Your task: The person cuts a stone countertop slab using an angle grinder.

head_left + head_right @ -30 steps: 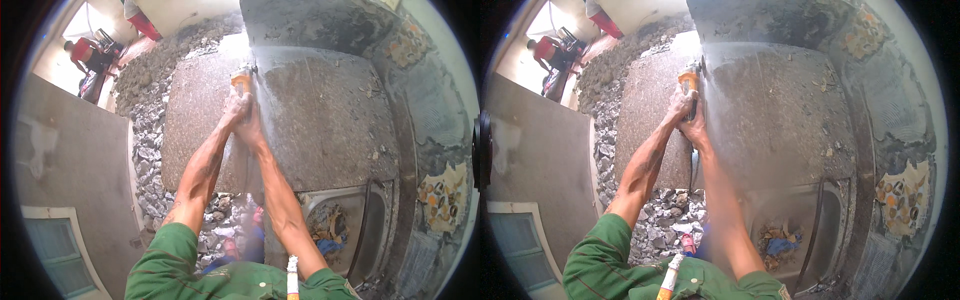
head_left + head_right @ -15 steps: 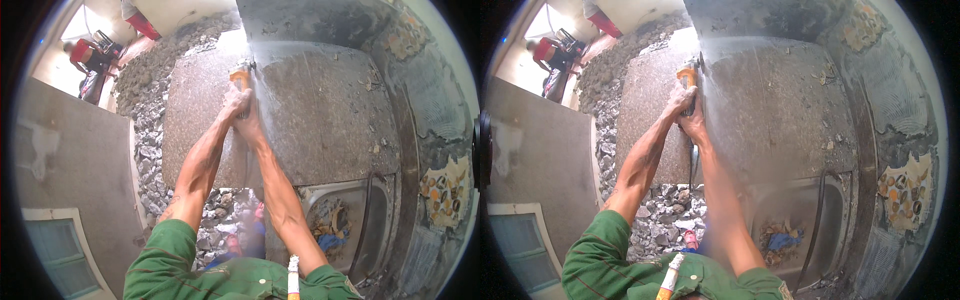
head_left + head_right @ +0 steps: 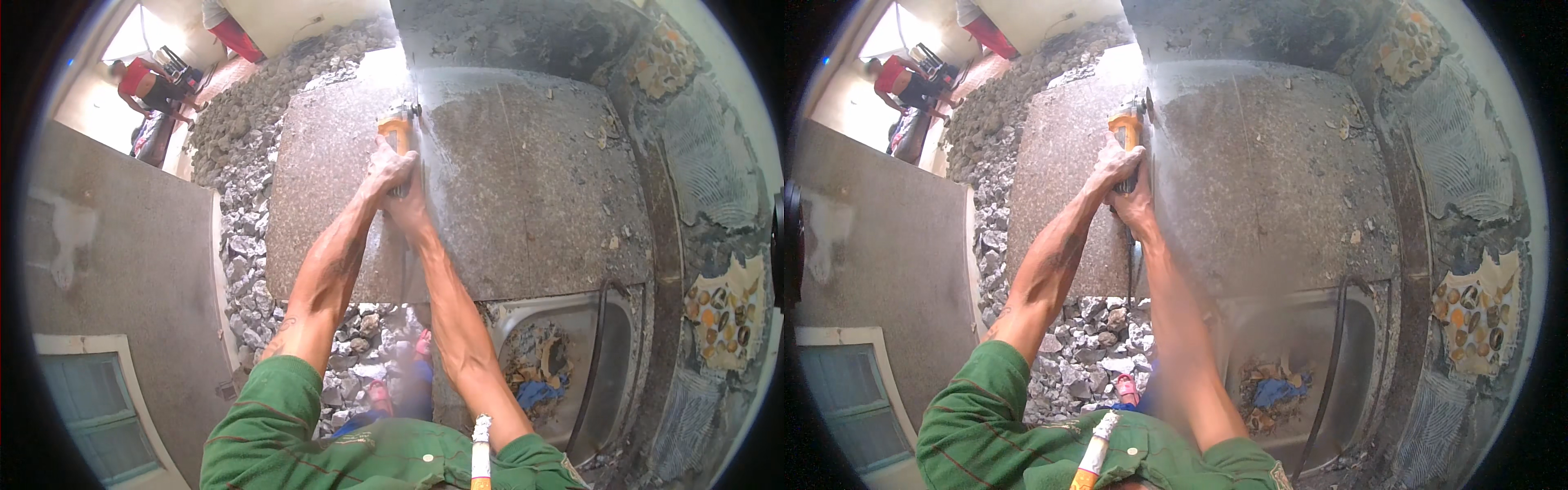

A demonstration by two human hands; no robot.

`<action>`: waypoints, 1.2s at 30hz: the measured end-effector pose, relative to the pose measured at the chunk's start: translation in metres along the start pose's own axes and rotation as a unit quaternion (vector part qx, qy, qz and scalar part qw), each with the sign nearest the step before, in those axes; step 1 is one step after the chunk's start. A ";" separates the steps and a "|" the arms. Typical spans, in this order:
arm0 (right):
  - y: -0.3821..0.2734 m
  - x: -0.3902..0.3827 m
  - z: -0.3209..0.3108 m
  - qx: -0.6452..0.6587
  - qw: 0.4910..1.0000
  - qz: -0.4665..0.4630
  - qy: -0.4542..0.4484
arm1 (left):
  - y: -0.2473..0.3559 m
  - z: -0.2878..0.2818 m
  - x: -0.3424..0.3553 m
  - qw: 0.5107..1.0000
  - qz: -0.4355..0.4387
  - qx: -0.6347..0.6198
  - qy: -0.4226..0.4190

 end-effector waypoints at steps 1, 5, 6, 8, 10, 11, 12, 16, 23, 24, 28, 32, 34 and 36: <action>0.002 -0.001 0.000 -0.026 1.000 0.012 0.010 | 0.000 0.000 -0.001 1.000 0.013 -0.003 0.012; 0.011 -0.002 -0.001 -0.014 0.999 -0.039 0.007 | -0.001 0.003 -0.004 1.000 0.017 0.005 0.011; 0.013 -0.002 -0.001 0.009 1.000 -0.014 0.003 | -0.002 0.003 -0.004 1.000 -0.002 0.005 0.006; 0.017 -0.003 -0.001 0.033 0.999 0.010 -0.001 | -0.003 0.005 -0.006 1.000 0.008 0.008 0.021; 0.016 -0.004 -0.001 0.004 1.000 -0.020 -0.001 | -0.004 0.006 -0.007 0.999 0.008 0.014 0.028; 0.014 -0.005 -0.001 -0.006 1.000 -0.030 -0.001 | -0.005 0.007 -0.008 0.999 0.013 0.018 0.030; 0.013 -0.007 -0.001 0.000 1.000 -0.013 -0.006 | -0.005 0.007 -0.009 0.999 0.004 0.027 0.024; 0.003 -0.015 0.000 -0.009 1.000 0.002 -0.007 | -0.003 0.007 -0.014 0.999 0.022 0.015 0.034; 0.009 -0.017 0.002 -0.050 0.999 0.001 -0.002 | -0.003 0.009 -0.022 1.000 0.008 0.001 0.026; 0.013 -0.016 0.002 -0.027 1.000 -0.001 -0.009 | -0.003 0.010 -0.023 1.000 -0.007 0.010 0.017; 0.029 -0.013 0.000 0.000 0.999 -0.029 -0.024 | -0.005 0.011 -0.028 0.999 0.010 -0.004 0.034; 0.035 -0.013 0.000 -0.003 0.999 -0.039 -0.029 | -0.004 0.012 -0.037 0.999 0.017 -0.029 0.020; 0.034 -0.014 0.001 -0.005 0.999 -0.035 -0.031 | -0.004 0.011 -0.042 0.999 0.016 -0.039 0.024; 0.033 -0.015 0.002 -0.008 0.999 -0.030 -0.031 | -0.004 0.012 -0.045 0.999 0.005 -0.028 0.019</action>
Point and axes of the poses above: each hand's wrist, its own x-axis towards the middle knuckle, its own z-axis out of the palm, y = z × x, the point moved 1 cm from there along x, towards the middle knuckle, and after that the axes turned 13 degrees about -y, right-handed, at the moved point
